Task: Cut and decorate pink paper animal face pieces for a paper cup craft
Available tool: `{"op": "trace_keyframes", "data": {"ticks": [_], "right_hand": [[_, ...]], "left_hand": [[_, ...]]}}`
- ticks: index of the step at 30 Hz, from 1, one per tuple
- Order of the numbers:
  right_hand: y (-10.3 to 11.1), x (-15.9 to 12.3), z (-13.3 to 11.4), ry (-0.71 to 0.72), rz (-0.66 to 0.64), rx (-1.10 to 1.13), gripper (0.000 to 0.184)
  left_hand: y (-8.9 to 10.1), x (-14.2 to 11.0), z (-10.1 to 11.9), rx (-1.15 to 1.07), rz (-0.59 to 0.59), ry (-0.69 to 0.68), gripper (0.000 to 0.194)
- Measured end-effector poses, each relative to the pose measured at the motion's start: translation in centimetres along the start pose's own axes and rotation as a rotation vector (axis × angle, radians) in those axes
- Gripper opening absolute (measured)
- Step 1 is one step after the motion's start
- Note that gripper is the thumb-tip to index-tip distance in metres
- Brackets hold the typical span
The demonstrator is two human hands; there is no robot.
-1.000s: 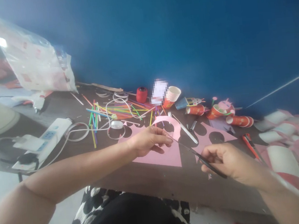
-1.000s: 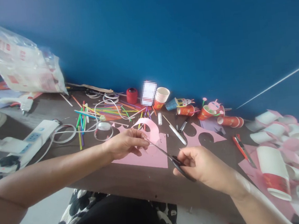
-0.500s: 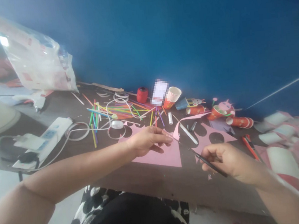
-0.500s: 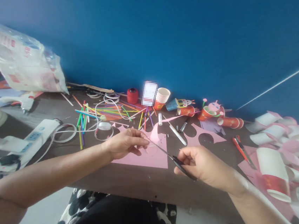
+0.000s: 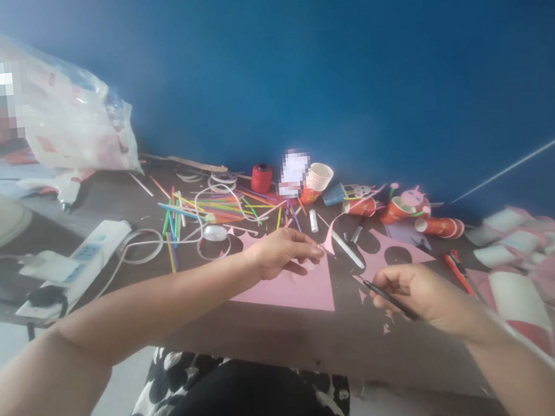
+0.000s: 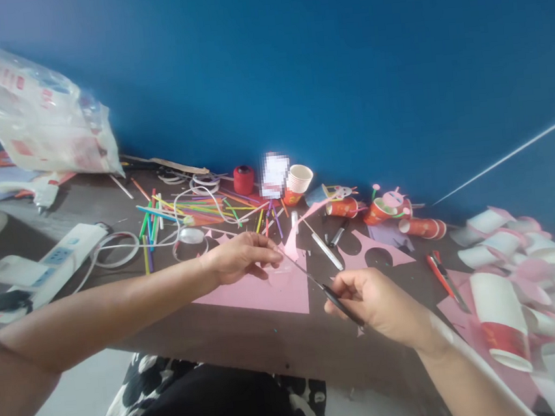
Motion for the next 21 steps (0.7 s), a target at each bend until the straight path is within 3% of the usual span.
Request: {"op": "trace_keyframes", "data": {"ticks": [5, 10, 18, 21], "right_hand": [[2.4, 1.3, 1.1, 0.093, 0.107, 0.046, 0.035], [3.7, 2.5, 2.6, 0.084, 0.142, 0.103, 0.035], [3.8, 4.3, 4.6, 0.036, 0.129, 0.112, 0.035], [3.8, 5.0, 4.8, 0.103, 0.169, 0.194, 0.037]], "left_hand": [[-0.4, 4.1, 0.2, 0.037, -0.012, 0.027, 0.008], [-1.0, 7.5, -1.6, 0.033, -0.006, 0.114, 0.004], [-0.7, 9.6, -4.5, 0.025, -0.034, 0.192, 0.011], [-0.3, 9.5, -5.1, -0.012, -0.005, 0.194, 0.013]]}}
Point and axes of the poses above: each hand's wrist, its own x-axis towards the middle knuckle, its own y-axis out of the back of the hand, z = x × y, the point moved 7 cm from there along x, towards the middle knuckle, and after that the axes turned 14 degrees about x, right-handed, at the moved point
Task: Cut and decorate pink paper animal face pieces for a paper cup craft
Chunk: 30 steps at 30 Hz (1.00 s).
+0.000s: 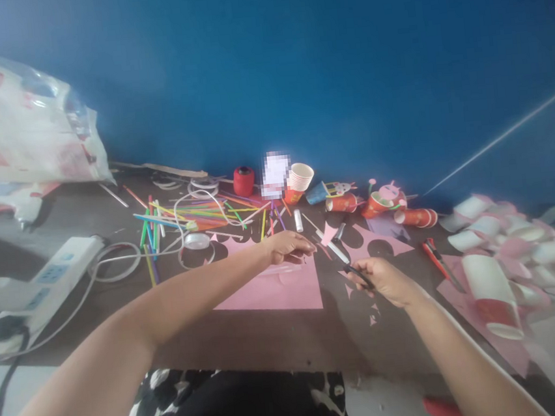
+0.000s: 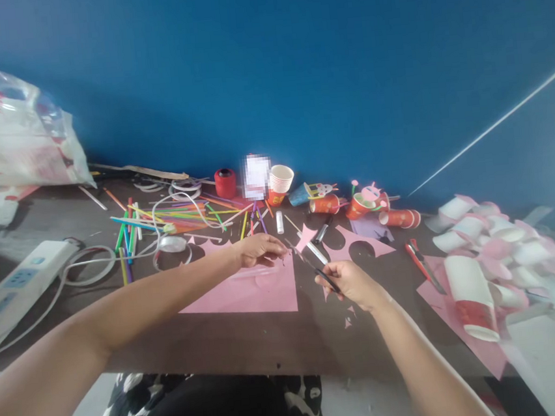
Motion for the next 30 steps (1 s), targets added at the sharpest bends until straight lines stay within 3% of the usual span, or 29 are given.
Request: {"op": "trace_keyframes", "data": {"ticks": [5, 11, 15, 30], "right_hand": [[-2.1, 0.8, 0.9, 0.163, 0.096, 0.268, 0.042], [-8.5, 1.1, 3.8, 0.196, 0.000, 0.505, 0.040], [-11.0, 0.4, 4.6, 0.198, -0.044, 0.678, 0.039], [-14.3, -0.6, 4.9, 0.102, -0.138, 0.715, 0.042]], "left_hand": [[0.6, -1.8, -0.5, -0.161, 0.087, -0.067, 0.019], [1.7, -4.0, -1.3, -0.324, 0.197, -0.110, 0.024], [2.5, -4.8, -1.9, -0.393, 0.254, -0.124, 0.022], [3.4, -5.9, -4.0, -0.577, 0.319, -0.066, 0.014]]}}
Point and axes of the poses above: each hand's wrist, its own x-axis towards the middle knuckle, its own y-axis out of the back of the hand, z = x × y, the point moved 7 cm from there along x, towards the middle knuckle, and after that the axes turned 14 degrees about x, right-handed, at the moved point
